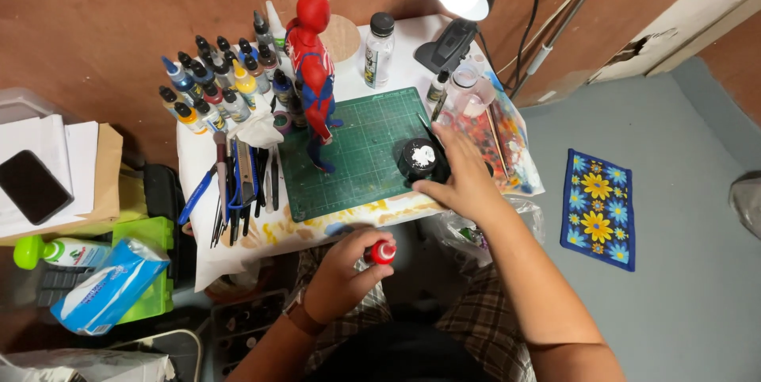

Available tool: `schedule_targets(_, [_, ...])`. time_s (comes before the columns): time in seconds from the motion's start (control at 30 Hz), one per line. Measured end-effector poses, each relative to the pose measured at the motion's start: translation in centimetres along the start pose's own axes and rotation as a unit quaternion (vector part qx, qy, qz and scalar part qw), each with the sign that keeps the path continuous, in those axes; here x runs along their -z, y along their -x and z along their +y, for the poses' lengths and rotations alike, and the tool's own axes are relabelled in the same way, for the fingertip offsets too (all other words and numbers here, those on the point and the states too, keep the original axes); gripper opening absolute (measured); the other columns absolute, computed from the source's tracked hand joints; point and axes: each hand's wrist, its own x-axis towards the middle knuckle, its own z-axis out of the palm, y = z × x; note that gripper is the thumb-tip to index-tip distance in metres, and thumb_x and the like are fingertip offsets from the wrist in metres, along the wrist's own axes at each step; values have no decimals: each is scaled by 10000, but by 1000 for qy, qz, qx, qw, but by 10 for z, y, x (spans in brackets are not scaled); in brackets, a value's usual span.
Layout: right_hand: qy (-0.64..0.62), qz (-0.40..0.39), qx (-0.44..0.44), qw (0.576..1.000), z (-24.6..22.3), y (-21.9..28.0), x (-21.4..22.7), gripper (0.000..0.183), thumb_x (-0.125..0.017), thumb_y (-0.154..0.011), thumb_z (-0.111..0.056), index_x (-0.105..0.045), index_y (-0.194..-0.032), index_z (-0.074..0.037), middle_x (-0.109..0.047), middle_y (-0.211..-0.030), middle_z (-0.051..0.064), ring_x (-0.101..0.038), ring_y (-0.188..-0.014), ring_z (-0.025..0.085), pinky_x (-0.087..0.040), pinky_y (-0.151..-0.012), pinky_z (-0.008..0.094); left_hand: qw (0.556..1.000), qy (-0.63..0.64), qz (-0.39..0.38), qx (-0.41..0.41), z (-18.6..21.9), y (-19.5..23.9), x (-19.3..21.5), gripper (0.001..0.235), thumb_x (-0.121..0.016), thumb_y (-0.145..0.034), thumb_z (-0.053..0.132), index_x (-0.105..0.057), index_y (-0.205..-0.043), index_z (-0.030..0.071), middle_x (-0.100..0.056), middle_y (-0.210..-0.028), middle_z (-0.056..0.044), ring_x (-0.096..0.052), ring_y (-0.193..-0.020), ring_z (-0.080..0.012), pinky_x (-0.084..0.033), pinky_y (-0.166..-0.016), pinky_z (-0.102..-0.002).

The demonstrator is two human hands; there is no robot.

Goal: Painting a Spider-Man figurine using a brush and acrylic paint at a design station

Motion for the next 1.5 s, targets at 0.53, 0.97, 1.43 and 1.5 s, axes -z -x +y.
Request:
schedule_targets(0.53, [-169,12,84,982,-61,63,22,283,-618,-992,-238,-645,-729,-139,-606,-582,39,-667,-559,311,-560,-541,377,939,-207,55,-269,4,-40,-19,447,-552,-1040,327,-591,-1343,1,-621,-1129,-168,-668,-1042,-379,-555,-935,-436])
schedule_targets(0.97, [-6,-86,127,988,-57,63,47,300,-616,-996,-371,-657,-999,-73,-682,-817,157,-711,-813,403,-591,-691,513,985,-63,-58,-148,15,-44,-18,446,-687,-961,254,-597,-1335,29,-679,-1134,-206,-668,-1097,-420,-526,-972,-498])
schedule_targets(1.43, [23,-44,106,993,-65,57,52,179,-643,-984,-267,-677,-922,-102,-696,-800,121,-725,-834,380,-601,-721,478,984,-72,-46,-157,6,-50,-18,468,-695,-959,277,-594,-1342,27,-680,-1084,-202,-670,-1075,-421,-531,-963,-485])
schedule_targets(1.5, [-14,-43,135,990,-72,54,61,142,-663,-968,-224,-674,-945,-84,-712,-843,123,-733,-881,383,-605,-759,468,989,-24,-59,-137,4,-49,-17,470,-714,-941,221,-591,-1345,15,-678,-1119,-245,-651,-1120,-449,-520,-982,-508])
